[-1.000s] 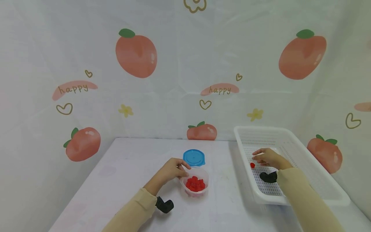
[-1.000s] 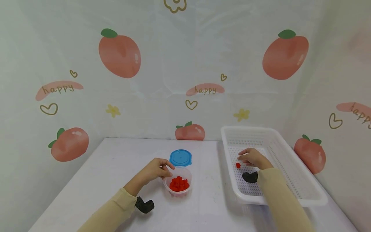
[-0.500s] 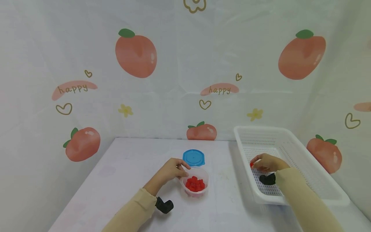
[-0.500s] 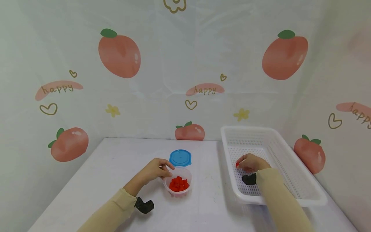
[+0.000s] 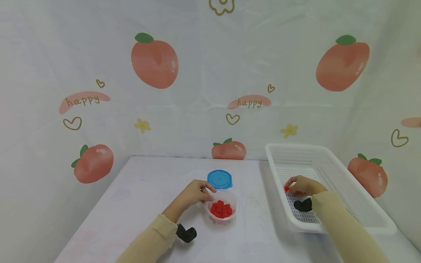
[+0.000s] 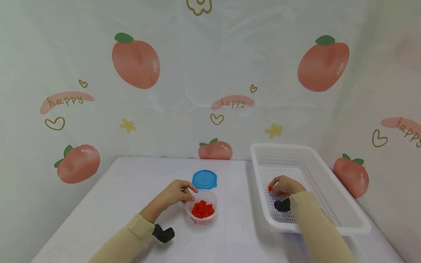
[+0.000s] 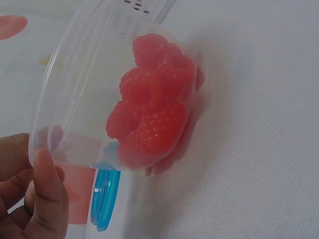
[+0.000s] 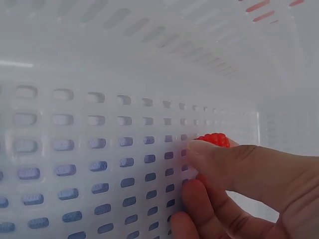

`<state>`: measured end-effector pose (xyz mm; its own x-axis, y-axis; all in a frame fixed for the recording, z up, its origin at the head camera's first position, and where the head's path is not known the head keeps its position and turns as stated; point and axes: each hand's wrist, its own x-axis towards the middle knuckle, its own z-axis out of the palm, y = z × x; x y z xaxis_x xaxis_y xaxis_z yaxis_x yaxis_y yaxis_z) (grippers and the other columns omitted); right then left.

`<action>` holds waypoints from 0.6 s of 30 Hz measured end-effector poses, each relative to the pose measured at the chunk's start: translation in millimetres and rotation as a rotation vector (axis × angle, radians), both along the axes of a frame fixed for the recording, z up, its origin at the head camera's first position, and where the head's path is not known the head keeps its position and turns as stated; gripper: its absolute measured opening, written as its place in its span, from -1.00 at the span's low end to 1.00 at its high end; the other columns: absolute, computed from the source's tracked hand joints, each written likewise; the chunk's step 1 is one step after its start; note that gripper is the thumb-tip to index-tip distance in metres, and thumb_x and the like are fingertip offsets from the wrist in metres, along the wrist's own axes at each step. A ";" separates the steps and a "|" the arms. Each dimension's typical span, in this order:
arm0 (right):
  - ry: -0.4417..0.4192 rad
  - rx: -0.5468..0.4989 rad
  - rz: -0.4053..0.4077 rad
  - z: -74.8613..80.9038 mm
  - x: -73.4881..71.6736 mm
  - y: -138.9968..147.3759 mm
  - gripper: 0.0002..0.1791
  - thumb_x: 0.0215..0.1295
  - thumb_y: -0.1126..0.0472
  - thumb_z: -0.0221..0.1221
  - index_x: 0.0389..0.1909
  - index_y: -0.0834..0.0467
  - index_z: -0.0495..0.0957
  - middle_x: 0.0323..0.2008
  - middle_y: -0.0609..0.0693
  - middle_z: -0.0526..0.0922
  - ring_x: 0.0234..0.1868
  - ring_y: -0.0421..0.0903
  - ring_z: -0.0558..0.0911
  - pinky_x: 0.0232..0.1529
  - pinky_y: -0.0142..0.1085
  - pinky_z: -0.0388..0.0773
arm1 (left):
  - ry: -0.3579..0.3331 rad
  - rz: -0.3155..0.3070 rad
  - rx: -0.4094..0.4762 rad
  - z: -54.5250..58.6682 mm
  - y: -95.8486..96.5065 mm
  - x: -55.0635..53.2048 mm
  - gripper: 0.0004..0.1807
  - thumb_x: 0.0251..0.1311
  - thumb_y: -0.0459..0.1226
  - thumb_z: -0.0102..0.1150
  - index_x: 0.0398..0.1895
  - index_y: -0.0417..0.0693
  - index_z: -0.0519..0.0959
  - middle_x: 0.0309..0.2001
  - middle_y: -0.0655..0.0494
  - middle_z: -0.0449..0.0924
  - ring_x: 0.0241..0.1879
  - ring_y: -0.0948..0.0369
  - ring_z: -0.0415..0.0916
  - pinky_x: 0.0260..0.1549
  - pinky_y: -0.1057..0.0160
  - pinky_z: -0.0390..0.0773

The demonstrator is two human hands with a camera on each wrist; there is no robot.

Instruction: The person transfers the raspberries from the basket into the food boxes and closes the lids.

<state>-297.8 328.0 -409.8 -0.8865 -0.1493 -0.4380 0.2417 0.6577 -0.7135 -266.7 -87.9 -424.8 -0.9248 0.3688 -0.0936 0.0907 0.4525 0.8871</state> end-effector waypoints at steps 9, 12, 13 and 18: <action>0.007 0.002 0.014 2.7 1.9 -0.2 -0.83 0.10 0.49 0.21 -0.27 0.36 0.48 -0.42 -0.02 0.52 -0.38 -0.17 0.47 -0.36 -0.38 0.46 | 0.003 0.001 -0.006 -0.9 0.6 -0.6 -0.77 0.05 -0.31 0.39 -0.19 -0.13 0.65 -0.55 0.10 0.50 -0.57 0.23 0.46 -0.44 0.28 0.61; 0.018 0.003 0.017 2.1 1.0 0.9 -0.82 0.08 0.49 0.23 -0.28 0.37 0.48 -0.44 -0.03 0.53 -0.39 -0.17 0.48 -0.36 -0.38 0.47 | 0.003 0.000 -0.009 -1.6 0.6 -1.1 -0.77 0.06 -0.31 0.39 -0.19 -0.13 0.65 -0.55 0.10 0.50 -0.56 0.22 0.46 -0.43 0.27 0.61; 0.021 -0.001 0.014 2.1 0.7 1.4 -0.82 0.08 0.49 0.24 -0.29 0.37 0.48 -0.44 -0.03 0.53 -0.39 -0.18 0.48 -0.36 -0.38 0.47 | 0.002 0.000 -0.009 -1.7 0.7 -1.2 -0.77 0.06 -0.31 0.39 -0.19 -0.13 0.65 -0.55 0.10 0.50 -0.56 0.22 0.46 -0.43 0.26 0.61; 0.047 -0.044 0.017 2.4 -0.1 4.7 -0.82 0.07 0.48 0.23 -0.30 0.40 0.45 -0.46 -0.04 0.54 -0.41 -0.19 0.49 -0.36 -0.40 0.50 | 0.005 0.003 -0.010 -1.6 0.8 -1.5 -0.77 0.05 -0.31 0.39 -0.20 -0.13 0.65 -0.55 0.10 0.50 -0.57 0.23 0.46 -0.41 0.22 0.63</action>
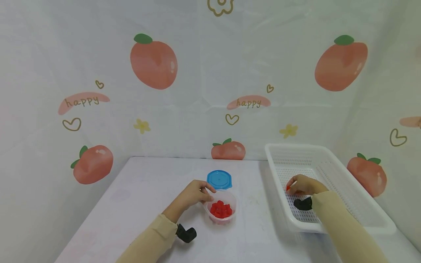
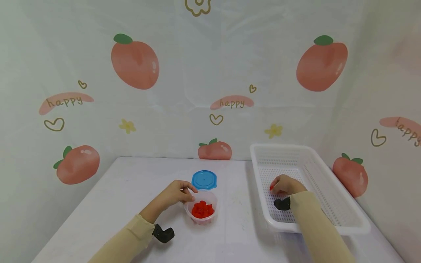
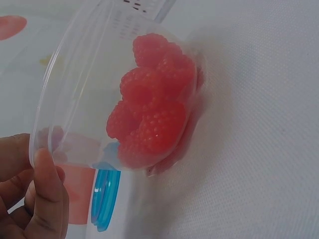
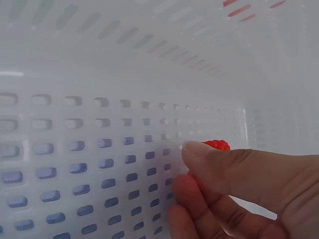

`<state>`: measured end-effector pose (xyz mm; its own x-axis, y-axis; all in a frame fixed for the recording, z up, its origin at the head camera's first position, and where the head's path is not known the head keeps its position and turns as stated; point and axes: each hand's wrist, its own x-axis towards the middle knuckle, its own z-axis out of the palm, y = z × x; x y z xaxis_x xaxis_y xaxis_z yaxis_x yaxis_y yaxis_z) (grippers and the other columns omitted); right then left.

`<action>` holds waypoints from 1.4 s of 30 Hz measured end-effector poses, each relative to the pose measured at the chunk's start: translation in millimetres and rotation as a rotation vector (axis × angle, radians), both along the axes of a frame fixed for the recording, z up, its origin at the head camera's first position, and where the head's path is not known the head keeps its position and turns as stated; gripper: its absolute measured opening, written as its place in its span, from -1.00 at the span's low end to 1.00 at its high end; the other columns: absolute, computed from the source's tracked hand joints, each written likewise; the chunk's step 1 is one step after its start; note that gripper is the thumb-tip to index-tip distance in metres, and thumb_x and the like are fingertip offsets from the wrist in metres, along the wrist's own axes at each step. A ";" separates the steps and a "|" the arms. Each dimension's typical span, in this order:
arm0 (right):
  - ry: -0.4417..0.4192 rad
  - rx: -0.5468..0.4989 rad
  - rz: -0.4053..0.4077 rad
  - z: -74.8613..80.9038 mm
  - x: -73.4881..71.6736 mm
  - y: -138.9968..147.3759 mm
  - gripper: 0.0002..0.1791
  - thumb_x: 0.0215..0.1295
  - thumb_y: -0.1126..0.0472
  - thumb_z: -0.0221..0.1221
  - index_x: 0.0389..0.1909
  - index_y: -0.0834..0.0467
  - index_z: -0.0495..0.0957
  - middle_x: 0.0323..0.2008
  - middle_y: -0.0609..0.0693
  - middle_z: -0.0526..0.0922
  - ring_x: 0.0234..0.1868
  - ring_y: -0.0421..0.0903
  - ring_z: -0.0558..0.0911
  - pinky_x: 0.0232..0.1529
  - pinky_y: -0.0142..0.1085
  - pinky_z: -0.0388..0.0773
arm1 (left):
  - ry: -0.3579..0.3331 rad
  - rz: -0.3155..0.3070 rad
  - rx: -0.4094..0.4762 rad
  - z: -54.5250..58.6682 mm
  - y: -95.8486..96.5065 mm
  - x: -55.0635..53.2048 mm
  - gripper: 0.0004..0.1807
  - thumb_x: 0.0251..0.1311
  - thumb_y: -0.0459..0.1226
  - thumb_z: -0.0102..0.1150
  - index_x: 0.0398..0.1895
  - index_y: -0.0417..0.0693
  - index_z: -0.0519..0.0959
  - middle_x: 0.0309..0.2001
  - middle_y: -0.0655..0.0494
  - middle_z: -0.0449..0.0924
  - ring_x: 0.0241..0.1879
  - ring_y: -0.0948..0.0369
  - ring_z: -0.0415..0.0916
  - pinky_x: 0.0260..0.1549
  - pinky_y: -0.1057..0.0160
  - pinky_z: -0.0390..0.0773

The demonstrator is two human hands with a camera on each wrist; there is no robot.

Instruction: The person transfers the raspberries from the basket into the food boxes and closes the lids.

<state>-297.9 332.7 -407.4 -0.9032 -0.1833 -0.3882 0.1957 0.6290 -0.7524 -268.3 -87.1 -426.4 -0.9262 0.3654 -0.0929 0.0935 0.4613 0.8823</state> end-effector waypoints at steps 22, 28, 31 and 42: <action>0.256 -0.277 -0.113 17.0 -8.0 -1.1 -0.54 0.35 0.32 0.13 0.10 0.56 0.26 -0.28 -0.17 0.60 -0.27 -0.37 0.60 -0.20 -0.54 0.57 | 0.001 0.004 -0.008 1.4 -0.2 0.8 -0.78 0.05 -0.31 0.39 -0.20 -0.12 0.65 -0.56 0.10 0.50 -0.57 0.22 0.46 -0.41 0.23 0.62; 0.382 -0.333 -0.164 29.5 -7.4 -5.5 -0.41 0.37 0.24 0.14 0.23 0.53 0.18 -0.21 -0.22 0.51 -0.24 -0.45 0.56 -0.12 -0.55 0.56 | 0.002 0.006 -0.013 2.3 0.5 1.1 -0.77 0.05 -0.31 0.39 -0.19 -0.12 0.65 -0.55 0.09 0.50 -0.56 0.22 0.47 -0.41 0.24 0.62; 0.426 -0.343 -0.184 35.8 -3.8 -9.7 -0.40 0.39 0.19 0.13 0.24 0.49 0.18 -0.22 -0.24 0.48 -0.24 -0.46 0.56 -0.09 -0.56 0.55 | 0.001 0.006 -0.016 2.3 0.6 0.8 -0.77 0.05 -0.31 0.39 -0.19 -0.12 0.66 -0.55 0.09 0.50 -0.56 0.22 0.47 -0.42 0.25 0.62; 0.489 -0.756 -0.209 65.2 17.2 -45.7 -0.80 0.32 0.33 0.18 -0.08 0.11 0.46 -0.23 -0.17 0.53 -0.20 -0.33 0.60 -0.12 -0.57 0.55 | -0.002 -0.002 -0.011 4.9 1.4 1.9 -0.78 0.06 -0.32 0.38 -0.19 -0.14 0.66 -0.55 0.09 0.50 -0.57 0.23 0.46 -0.43 0.26 0.61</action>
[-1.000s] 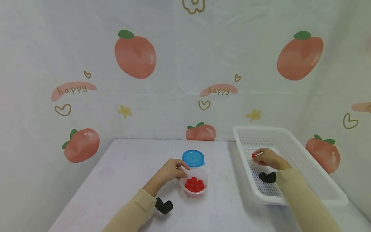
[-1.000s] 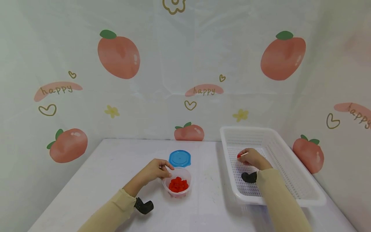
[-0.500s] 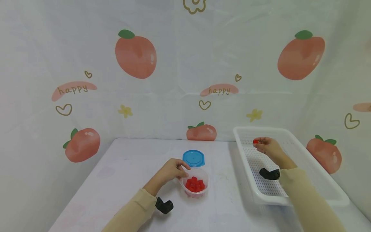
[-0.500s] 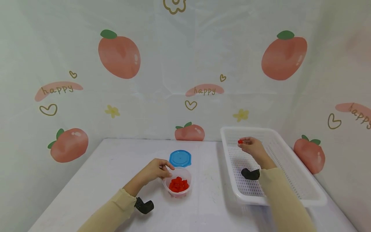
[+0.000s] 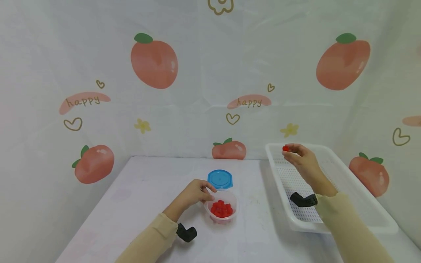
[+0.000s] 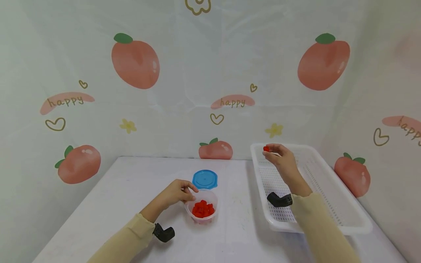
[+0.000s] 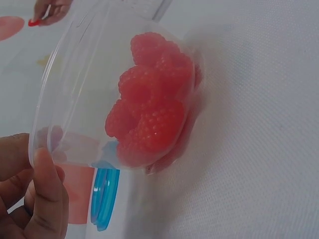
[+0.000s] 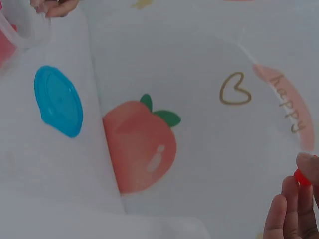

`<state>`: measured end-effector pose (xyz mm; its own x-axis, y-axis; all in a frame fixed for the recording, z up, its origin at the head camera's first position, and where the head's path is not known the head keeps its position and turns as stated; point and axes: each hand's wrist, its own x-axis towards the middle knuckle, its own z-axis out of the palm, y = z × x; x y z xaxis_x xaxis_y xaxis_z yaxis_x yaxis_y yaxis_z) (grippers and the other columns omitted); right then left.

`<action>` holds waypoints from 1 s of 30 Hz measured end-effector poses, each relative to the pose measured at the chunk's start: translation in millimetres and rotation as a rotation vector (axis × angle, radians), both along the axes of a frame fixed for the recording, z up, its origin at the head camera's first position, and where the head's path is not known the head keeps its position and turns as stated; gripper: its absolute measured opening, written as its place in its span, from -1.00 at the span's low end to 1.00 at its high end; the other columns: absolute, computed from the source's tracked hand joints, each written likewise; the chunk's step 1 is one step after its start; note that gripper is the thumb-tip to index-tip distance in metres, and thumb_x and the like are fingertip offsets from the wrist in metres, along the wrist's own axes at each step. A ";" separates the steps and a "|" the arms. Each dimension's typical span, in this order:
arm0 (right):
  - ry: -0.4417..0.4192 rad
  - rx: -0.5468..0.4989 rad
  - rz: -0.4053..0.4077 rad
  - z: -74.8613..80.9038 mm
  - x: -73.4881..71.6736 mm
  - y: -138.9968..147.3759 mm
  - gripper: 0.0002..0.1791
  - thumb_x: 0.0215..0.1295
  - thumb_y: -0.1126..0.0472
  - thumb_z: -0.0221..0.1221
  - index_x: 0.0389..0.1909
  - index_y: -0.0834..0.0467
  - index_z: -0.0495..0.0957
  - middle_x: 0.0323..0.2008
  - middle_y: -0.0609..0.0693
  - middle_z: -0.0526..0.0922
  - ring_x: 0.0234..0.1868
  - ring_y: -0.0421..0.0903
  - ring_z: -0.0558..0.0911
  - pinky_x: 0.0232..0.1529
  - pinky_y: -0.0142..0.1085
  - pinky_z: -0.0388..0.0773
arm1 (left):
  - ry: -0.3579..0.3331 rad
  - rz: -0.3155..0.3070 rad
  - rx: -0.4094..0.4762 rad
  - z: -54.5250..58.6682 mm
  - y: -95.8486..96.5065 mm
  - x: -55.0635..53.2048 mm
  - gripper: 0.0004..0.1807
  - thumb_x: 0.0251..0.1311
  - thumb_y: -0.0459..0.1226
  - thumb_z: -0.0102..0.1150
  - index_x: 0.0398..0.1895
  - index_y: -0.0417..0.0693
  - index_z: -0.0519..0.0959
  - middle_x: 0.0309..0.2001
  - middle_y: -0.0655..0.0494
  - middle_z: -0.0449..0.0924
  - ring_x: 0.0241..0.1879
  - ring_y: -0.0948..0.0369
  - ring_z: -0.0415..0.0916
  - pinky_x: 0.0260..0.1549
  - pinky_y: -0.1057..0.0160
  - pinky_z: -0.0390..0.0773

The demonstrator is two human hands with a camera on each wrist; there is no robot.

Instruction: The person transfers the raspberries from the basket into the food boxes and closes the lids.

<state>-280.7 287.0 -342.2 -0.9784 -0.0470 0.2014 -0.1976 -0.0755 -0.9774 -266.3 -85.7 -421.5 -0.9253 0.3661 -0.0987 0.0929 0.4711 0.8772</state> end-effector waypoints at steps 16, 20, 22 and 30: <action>0.071 -0.068 0.037 12.8 29.2 -59.0 -0.78 0.25 0.36 0.24 -0.15 0.02 0.55 -0.21 -0.20 0.62 -0.15 -0.29 0.58 -0.05 -0.55 0.54 | -0.010 -0.001 0.009 0.1 0.2 0.3 -0.77 0.05 -0.31 0.39 -0.19 -0.14 0.65 -0.54 0.08 0.51 -0.56 0.23 0.47 -0.43 0.29 0.60; 0.073 -0.016 0.046 11.1 36.8 -70.8 -0.77 0.26 0.35 0.23 -0.13 0.01 0.55 -0.19 -0.20 0.60 -0.13 -0.30 0.57 -0.03 -0.55 0.52 | -0.010 -0.001 0.014 -0.4 -0.7 0.0 -0.77 0.06 -0.31 0.39 -0.20 -0.13 0.65 -0.55 0.10 0.51 -0.56 0.23 0.47 -0.42 0.26 0.62; 0.074 0.023 0.044 9.4 40.2 -76.8 -0.78 0.26 0.33 0.24 -0.12 0.02 0.55 -0.19 -0.21 0.60 -0.13 -0.29 0.57 -0.03 -0.55 0.53 | -0.010 -0.001 0.015 -0.6 -1.3 -0.2 -0.77 0.06 -0.31 0.39 -0.20 -0.13 0.65 -0.55 0.10 0.51 -0.56 0.23 0.47 -0.41 0.25 0.62; 0.054 0.169 0.047 -4.2 51.1 -101.4 -0.64 0.26 0.28 0.26 0.04 0.31 0.48 -0.19 -0.19 0.61 -0.12 -0.25 0.60 -0.05 -0.48 0.57 | -0.003 -0.002 0.013 -2.3 -0.9 -1.0 -0.77 0.06 -0.31 0.39 -0.19 -0.14 0.65 -0.55 0.09 0.51 -0.57 0.23 0.46 -0.43 0.28 0.61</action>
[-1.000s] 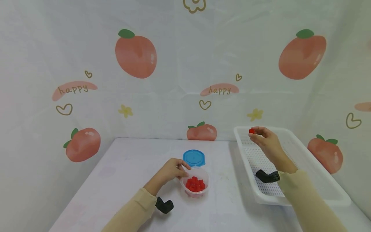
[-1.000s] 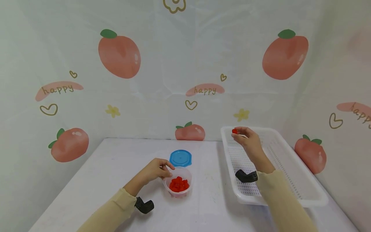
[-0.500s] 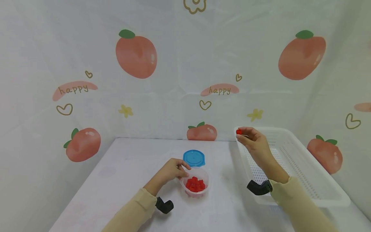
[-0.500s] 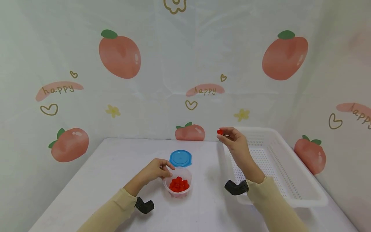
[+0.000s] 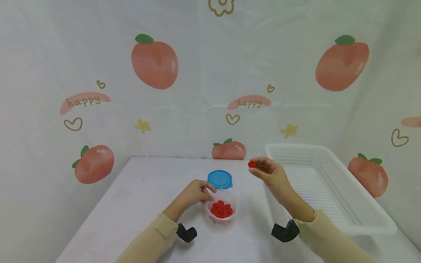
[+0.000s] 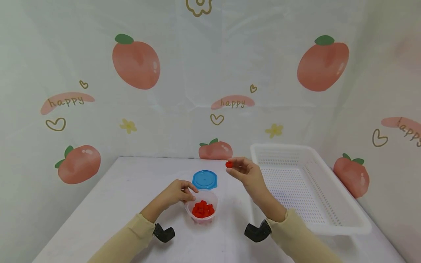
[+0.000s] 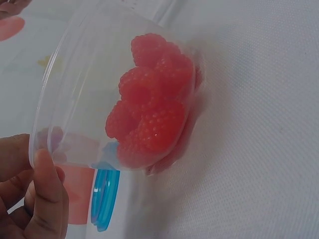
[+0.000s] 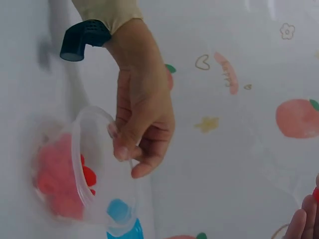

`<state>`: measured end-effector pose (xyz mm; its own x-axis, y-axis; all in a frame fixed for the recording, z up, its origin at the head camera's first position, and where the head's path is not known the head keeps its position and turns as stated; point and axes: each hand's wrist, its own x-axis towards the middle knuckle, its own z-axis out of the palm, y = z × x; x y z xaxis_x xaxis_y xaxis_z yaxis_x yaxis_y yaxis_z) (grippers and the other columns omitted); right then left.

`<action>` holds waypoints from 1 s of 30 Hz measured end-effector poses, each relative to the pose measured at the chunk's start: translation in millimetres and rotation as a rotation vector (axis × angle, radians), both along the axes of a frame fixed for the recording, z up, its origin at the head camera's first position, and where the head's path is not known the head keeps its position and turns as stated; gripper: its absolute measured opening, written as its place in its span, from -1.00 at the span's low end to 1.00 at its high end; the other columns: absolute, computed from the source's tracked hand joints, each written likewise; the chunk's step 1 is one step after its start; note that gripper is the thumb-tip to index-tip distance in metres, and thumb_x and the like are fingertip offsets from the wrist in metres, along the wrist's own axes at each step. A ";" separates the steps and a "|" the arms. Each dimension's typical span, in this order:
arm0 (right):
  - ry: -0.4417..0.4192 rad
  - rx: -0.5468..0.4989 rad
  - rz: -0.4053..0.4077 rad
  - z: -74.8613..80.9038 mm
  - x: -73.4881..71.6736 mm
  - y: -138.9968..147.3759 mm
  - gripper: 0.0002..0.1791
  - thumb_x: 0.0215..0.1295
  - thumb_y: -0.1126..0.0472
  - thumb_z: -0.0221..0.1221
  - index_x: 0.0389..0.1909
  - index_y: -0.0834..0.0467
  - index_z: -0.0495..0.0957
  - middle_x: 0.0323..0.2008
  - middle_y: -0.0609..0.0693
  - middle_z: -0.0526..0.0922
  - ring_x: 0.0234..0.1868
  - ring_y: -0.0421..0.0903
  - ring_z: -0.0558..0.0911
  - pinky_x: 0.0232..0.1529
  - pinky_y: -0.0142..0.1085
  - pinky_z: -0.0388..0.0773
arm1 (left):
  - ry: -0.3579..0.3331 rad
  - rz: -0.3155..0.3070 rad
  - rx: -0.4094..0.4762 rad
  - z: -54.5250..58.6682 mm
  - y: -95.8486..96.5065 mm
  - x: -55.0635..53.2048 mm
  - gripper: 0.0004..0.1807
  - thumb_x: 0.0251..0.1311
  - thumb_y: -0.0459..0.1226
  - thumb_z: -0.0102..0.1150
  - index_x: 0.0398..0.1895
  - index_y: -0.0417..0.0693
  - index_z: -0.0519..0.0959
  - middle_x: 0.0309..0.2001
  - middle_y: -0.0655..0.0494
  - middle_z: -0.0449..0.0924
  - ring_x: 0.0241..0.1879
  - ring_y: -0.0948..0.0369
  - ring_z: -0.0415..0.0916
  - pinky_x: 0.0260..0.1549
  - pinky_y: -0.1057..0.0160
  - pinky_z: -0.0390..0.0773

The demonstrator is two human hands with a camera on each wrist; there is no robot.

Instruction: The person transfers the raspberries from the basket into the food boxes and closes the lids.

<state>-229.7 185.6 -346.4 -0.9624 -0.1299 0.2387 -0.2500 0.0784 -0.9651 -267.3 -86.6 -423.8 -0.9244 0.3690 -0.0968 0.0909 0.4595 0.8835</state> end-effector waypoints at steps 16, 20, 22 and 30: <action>-0.116 0.112 0.059 -33.7 20.8 -33.1 -0.58 0.23 0.24 0.28 0.06 0.33 0.50 -0.06 0.22 0.61 -0.16 -0.09 0.63 -0.09 -0.36 0.62 | -0.006 0.014 -0.014 1.5 0.9 1.2 -0.78 0.06 -0.31 0.39 -0.20 -0.12 0.66 -0.55 0.09 0.48 -0.57 0.23 0.45 -0.45 0.31 0.59; -0.148 0.136 0.088 -44.6 23.0 -37.4 -0.57 0.22 0.21 0.29 0.06 0.32 0.50 -0.08 0.18 0.62 -0.18 -0.11 0.64 -0.08 -0.31 0.64 | 0.000 0.009 -0.010 1.9 1.2 1.9 -0.79 0.07 -0.32 0.38 -0.20 -0.14 0.66 -0.55 0.08 0.50 -0.57 0.23 0.45 -0.46 0.33 0.58; -0.157 0.144 0.101 -49.9 23.6 -38.8 -0.57 0.22 0.20 0.30 0.06 0.31 0.50 -0.08 0.17 0.62 -0.19 -0.12 0.63 -0.09 -0.30 0.64 | 0.005 0.006 -0.006 1.8 1.1 1.8 -0.79 0.07 -0.32 0.37 -0.20 -0.15 0.65 -0.55 0.08 0.51 -0.57 0.23 0.46 -0.47 0.33 0.59; -0.182 0.149 0.111 -66.1 26.5 -44.4 -0.60 0.20 0.27 0.30 0.04 0.33 0.51 -0.07 0.19 0.62 -0.24 -0.09 0.62 -0.17 -0.39 0.63 | 0.003 0.005 -0.005 0.5 0.5 1.3 -0.78 0.06 -0.31 0.38 -0.19 -0.14 0.66 -0.55 0.09 0.52 -0.57 0.24 0.46 -0.46 0.35 0.60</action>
<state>-203.2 141.2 -412.5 -0.9657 -0.2575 0.0335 -0.0884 0.2049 -0.9748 -266.0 -86.1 -423.3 -0.9263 0.3642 -0.0963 0.0910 0.4643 0.8810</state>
